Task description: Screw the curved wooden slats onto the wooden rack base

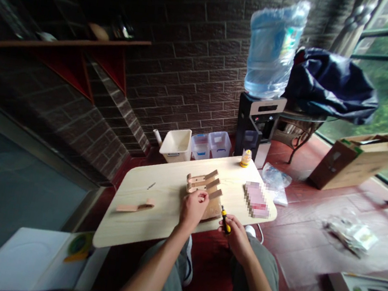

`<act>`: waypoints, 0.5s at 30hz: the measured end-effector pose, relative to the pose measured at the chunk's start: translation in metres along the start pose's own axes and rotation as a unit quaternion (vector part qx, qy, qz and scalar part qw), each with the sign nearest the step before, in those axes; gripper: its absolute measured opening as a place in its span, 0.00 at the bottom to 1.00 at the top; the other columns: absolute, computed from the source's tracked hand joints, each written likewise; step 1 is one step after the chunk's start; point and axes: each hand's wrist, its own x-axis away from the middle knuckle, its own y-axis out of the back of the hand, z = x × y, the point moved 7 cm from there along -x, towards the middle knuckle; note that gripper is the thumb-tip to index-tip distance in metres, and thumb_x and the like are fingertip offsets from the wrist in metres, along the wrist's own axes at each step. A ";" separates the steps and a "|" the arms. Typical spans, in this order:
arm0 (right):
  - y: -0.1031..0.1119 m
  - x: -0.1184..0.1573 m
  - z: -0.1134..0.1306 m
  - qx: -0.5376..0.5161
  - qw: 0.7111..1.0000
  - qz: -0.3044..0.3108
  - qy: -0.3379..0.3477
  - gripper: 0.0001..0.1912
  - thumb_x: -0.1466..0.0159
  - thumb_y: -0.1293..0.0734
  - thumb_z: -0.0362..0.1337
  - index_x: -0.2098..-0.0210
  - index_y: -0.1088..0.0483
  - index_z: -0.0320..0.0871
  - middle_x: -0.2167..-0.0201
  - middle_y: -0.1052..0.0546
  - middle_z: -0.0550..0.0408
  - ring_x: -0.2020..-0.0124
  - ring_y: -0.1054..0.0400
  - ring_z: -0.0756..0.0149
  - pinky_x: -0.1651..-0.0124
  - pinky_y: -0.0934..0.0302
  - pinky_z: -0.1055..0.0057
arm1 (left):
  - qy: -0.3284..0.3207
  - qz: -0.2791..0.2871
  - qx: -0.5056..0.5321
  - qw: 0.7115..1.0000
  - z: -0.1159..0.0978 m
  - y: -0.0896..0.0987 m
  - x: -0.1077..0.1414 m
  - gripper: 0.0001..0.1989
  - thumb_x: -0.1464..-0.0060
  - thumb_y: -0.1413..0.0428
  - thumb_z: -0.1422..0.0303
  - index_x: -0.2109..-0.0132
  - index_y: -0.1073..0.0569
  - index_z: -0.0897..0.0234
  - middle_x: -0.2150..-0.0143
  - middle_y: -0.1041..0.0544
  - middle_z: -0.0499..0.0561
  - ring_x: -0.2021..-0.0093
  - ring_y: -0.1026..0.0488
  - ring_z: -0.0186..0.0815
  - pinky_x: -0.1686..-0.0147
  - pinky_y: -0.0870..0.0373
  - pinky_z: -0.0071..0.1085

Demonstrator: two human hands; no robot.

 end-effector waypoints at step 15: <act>-0.004 0.009 0.015 0.014 0.999 0.007 0.035 0.21 0.23 0.28 0.48 0.37 0.25 0.44 0.40 0.20 0.46 0.46 0.21 0.56 0.44 0.21 0.53 | 0.173 0.061 0.363 0.914 -0.003 -0.034 0.036 0.09 0.38 0.30 0.70 0.51 0.17 0.63 0.60 0.17 0.51 0.70 0.24 0.26 0.73 0.30 0.20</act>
